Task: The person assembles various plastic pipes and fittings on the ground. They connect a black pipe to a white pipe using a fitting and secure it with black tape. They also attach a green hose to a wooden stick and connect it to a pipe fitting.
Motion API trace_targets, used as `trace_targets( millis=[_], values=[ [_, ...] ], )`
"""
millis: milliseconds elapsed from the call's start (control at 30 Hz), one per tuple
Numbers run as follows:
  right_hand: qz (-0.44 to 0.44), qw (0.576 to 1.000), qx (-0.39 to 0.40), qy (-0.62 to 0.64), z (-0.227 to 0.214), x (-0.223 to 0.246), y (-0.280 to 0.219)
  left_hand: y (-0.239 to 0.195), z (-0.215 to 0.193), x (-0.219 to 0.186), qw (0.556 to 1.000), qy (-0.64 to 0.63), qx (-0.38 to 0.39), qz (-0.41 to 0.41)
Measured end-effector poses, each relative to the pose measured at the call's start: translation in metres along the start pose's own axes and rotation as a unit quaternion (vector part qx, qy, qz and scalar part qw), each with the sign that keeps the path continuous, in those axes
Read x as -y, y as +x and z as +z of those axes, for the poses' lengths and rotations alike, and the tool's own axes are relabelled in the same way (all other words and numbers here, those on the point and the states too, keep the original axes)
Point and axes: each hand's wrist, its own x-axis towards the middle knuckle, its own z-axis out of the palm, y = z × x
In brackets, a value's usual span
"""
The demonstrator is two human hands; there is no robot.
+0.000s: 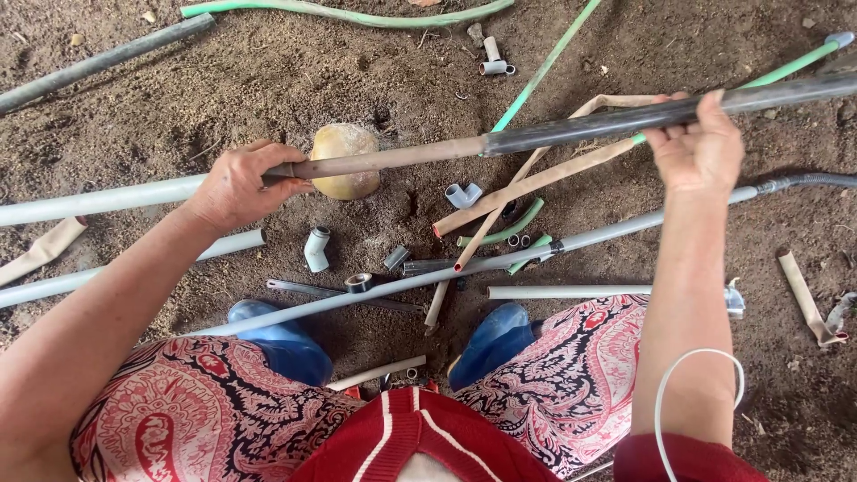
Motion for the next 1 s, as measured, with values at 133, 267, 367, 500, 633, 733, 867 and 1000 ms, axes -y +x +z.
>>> trace_targets(
  millis=[133,267,367,500,633,733,867,1000],
  values=[
    [0.036,0.999,0.039,-0.009,0.005,-0.033,-0.012,0.006,0.001,-0.010,0.999,0.008,0.010,-0.052],
    [0.111,0.981,0.158,-0.032,-0.012,-0.078,0.007,-0.001,0.016,0.005,0.997,-0.047,-0.004,-0.066],
    [0.149,0.972,0.162,-0.082,0.000,-0.096,-0.021,-0.005,0.026,0.013,0.994,-0.052,0.001,-0.093],
    [0.203,0.950,0.191,-0.140,-0.009,-0.117,-0.024,0.000,0.021,0.004,0.973,-0.066,0.083,-0.203],
    [0.211,0.951,0.197,-0.113,-0.016,-0.133,-0.024,0.001,0.034,0.016,0.978,-0.035,0.082,-0.187],
    [0.210,0.949,0.203,-0.117,-0.019,-0.134,-0.019,0.000,0.031,0.014,0.975,-0.039,0.083,-0.202],
    [0.216,0.947,0.206,-0.117,-0.022,-0.135,-0.012,-0.001,0.033,0.017,0.984,-0.029,0.077,-0.157],
    [0.215,0.949,0.201,-0.115,-0.026,-0.134,-0.007,-0.001,0.035,0.017,0.983,-0.039,0.080,-0.162]
  ],
)
